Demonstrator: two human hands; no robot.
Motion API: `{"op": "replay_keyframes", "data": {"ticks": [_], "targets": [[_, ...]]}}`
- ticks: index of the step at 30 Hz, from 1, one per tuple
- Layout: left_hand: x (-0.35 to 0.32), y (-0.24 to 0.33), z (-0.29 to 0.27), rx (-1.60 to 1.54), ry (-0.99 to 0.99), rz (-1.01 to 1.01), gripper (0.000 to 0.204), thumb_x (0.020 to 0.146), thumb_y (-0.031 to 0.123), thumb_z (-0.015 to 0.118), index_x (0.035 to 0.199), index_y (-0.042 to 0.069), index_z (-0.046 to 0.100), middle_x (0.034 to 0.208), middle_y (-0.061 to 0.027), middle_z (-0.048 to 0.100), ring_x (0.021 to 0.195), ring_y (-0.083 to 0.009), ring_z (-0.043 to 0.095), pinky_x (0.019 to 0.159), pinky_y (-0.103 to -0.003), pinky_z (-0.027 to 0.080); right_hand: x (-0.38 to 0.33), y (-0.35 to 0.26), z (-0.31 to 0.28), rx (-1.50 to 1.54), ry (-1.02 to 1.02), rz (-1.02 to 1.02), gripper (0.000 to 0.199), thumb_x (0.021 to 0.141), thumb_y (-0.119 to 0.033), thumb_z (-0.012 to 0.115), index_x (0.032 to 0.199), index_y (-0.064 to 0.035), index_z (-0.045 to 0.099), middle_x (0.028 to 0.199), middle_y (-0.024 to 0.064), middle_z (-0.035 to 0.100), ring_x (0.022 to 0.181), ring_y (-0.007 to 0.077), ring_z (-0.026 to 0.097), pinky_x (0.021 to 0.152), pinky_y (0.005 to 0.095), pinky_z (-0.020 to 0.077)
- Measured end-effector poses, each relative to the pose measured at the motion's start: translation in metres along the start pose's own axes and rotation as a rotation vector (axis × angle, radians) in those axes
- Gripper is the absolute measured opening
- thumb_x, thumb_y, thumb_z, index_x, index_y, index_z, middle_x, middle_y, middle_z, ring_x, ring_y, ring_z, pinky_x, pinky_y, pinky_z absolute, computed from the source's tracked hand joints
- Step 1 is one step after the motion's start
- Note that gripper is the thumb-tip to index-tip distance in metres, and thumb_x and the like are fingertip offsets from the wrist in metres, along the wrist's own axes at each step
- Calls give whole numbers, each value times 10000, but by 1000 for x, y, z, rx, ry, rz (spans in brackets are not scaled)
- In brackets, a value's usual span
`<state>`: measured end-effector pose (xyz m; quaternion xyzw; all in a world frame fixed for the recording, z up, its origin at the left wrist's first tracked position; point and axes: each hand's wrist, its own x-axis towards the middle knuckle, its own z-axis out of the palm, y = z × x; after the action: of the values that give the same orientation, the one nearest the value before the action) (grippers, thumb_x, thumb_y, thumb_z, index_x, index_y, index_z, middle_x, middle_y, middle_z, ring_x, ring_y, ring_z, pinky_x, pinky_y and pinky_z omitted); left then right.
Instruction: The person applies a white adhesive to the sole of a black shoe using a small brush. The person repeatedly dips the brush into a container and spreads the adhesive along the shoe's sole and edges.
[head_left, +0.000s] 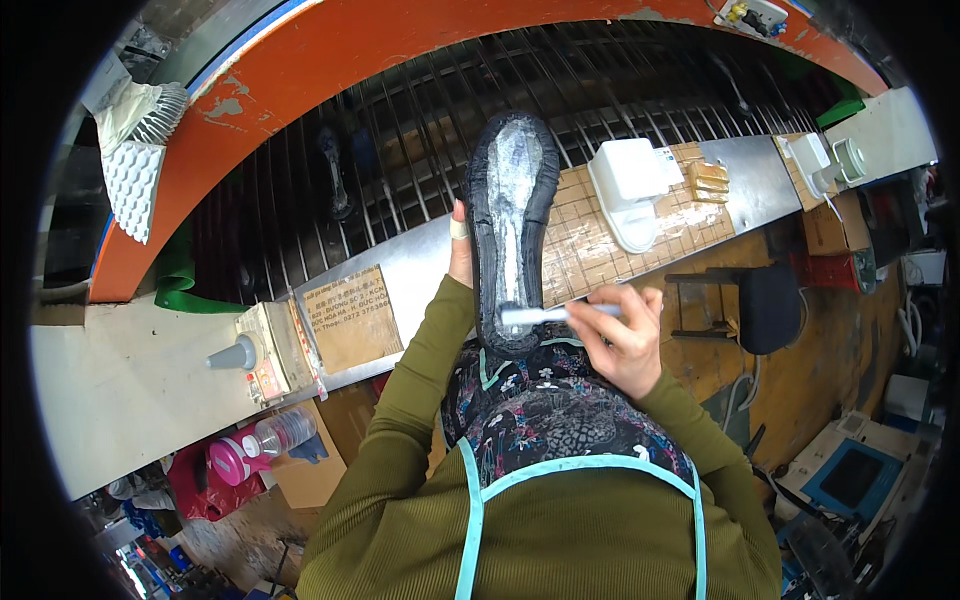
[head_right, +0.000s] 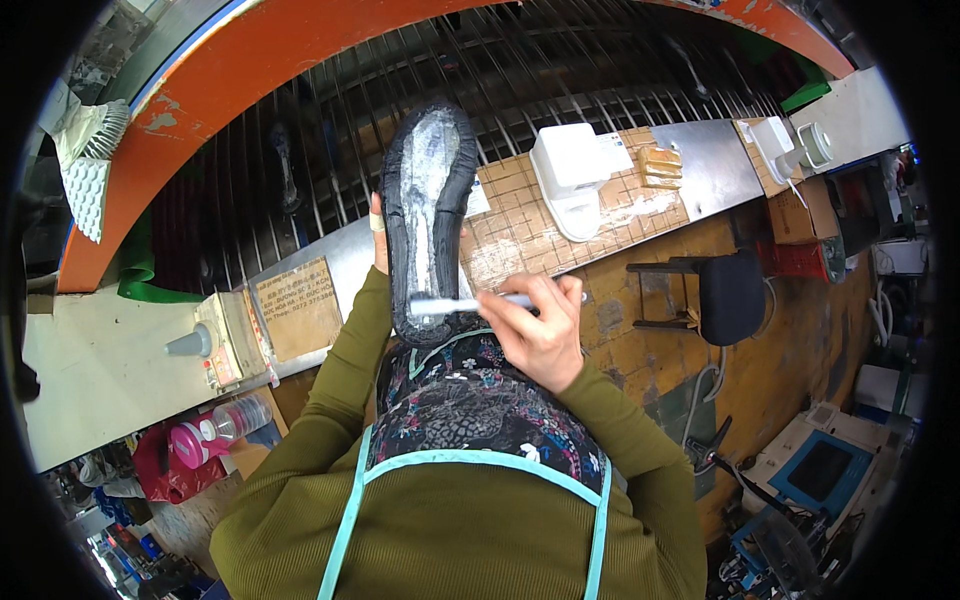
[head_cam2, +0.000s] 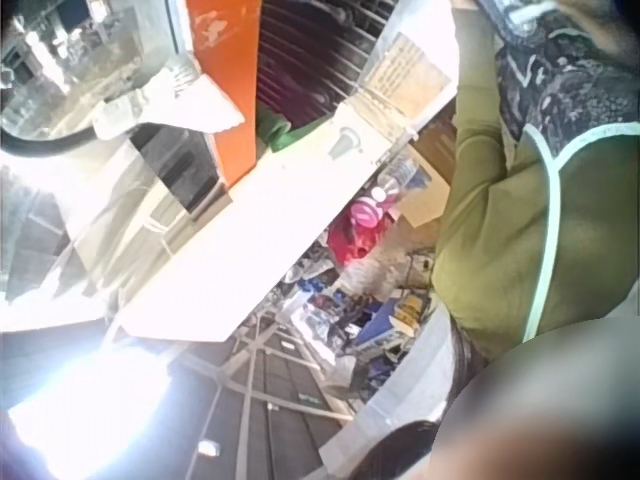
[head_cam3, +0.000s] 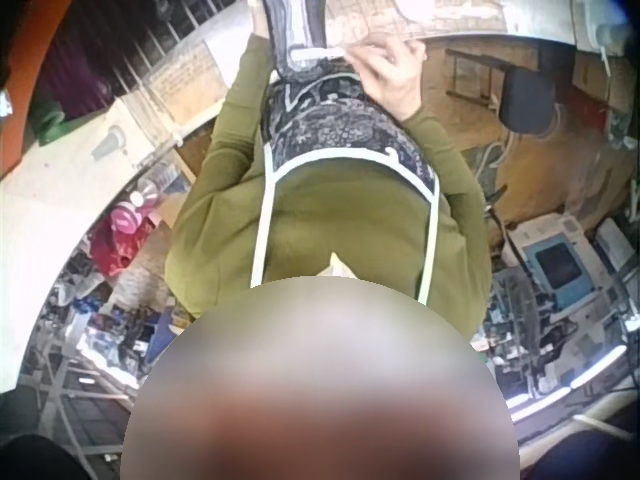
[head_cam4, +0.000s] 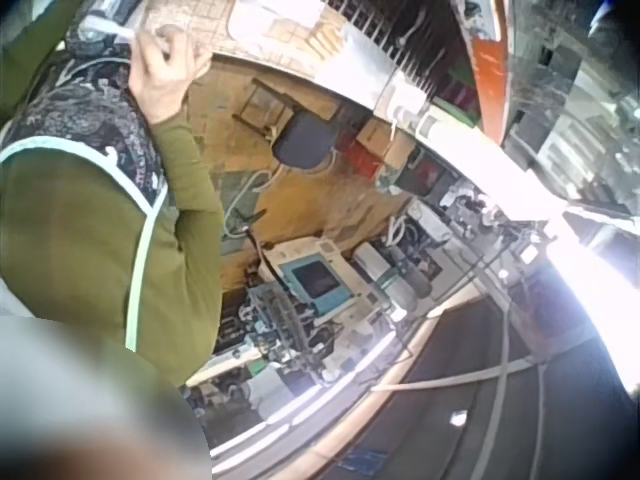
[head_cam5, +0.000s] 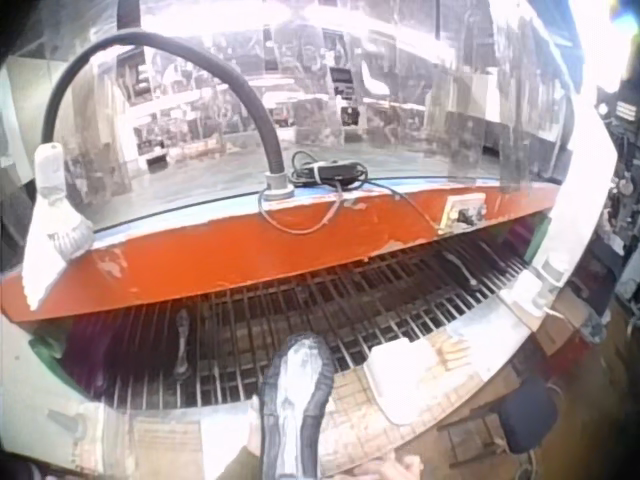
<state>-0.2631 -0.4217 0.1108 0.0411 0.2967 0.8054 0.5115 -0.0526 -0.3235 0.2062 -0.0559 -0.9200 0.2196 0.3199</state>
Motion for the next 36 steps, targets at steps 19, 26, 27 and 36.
{"op": "replay_keyframes", "data": {"ticks": [19,26,27,36], "targets": [[42,-27,35,-104,35,31,948,774,827,416,1237,10,549,1034,-161,661,846,-266,678,728,-368,583,-16,84,-29,917,-112,508,142,899,-174,641,965,-50,666,871,24,551,713,84,477,612,235,339],[78,-63,89,-66,185,329,891,884,735,348,1465,66,257,1486,-76,325,1356,-240,328,1130,-403,254,10,130,-14,1240,84,489,556,818,-54,747,1148,-116,304,1161,79,455,1028,145,510,860,297,469],[83,-70,97,-42,207,331,920,871,754,344,1469,63,240,1492,-87,310,1364,-242,315,1134,-409,244,16,138,-17,1267,150,603,543,810,-37,750,1115,-114,308,1146,91,487,1036,149,529,841,300,478],[121,-76,137,418,207,237,989,842,818,227,1531,160,-41,1506,-290,211,1190,-330,542,1080,-522,241,78,266,-36,1452,374,1039,460,845,-125,712,1049,-127,300,985,121,523,758,193,614,605,382,592]]}}
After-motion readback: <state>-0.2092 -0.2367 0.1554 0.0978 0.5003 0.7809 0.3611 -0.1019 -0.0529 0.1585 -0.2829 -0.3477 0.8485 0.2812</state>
